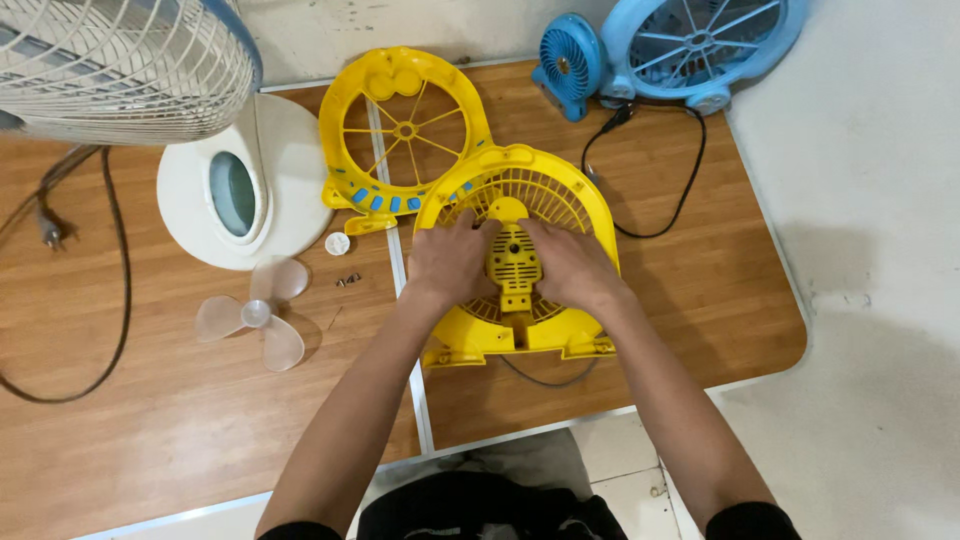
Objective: The person disassembles a yellow table fan by removing screws from the rear grille and motor housing using a screwdriver. They separate the motor cover, expose the motor, and continue unscrewing components on a wooden table.
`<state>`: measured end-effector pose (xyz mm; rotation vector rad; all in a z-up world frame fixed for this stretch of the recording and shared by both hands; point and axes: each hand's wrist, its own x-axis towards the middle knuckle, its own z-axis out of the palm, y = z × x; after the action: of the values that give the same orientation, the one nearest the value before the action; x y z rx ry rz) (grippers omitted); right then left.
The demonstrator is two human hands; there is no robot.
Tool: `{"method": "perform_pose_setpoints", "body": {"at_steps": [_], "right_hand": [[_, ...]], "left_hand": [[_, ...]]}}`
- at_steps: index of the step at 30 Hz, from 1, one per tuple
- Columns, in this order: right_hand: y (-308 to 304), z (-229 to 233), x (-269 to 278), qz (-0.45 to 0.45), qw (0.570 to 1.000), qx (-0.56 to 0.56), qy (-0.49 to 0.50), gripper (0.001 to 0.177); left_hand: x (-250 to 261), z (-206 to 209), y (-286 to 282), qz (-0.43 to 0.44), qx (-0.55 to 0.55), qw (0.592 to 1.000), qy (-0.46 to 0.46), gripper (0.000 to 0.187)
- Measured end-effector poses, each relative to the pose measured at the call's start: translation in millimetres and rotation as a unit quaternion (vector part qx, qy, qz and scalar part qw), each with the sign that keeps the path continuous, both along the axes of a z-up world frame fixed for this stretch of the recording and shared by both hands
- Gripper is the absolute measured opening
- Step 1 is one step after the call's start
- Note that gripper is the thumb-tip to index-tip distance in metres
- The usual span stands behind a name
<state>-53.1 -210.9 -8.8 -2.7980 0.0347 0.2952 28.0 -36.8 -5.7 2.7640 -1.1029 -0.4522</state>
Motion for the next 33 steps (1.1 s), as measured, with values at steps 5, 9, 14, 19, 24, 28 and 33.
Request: {"method": "perform_pose_setpoints", "body": {"at_steps": [5,9,14,19,24,28,33], "right_hand": [[-3,3,-2,-0.028,0.998,0.062,0.008,0.085],[-9,8,-1,-0.006,0.991,0.108,-0.075,0.084],[-13,14,0,-0.063,0.965,0.255,-0.026,0.089],[-13,14,-2,-0.092,0.917,0.388,-0.009,0.092],[-6,14,-4,-0.065,0.882,0.467,-0.015,0.092],[4,19,-5,-0.026,0.862,0.506,-0.021,0.093],[25,26,-9,-0.053,0.815,0.574,0.056,0.094]], "left_hand": [[-2,11,5,0.009,-0.034,0.999,0.005,0.086],[0,13,6,0.029,-0.037,0.999,0.028,0.087],[2,12,11,0.045,-0.140,0.988,0.041,0.094],[-4,22,21,0.084,-0.202,0.970,0.107,0.093],[-12,32,37,0.112,-0.246,0.952,0.145,0.097],[-16,29,56,0.092,-0.348,0.919,0.159,0.094],[-21,18,84,0.052,-0.431,0.886,0.164,0.091]]}}
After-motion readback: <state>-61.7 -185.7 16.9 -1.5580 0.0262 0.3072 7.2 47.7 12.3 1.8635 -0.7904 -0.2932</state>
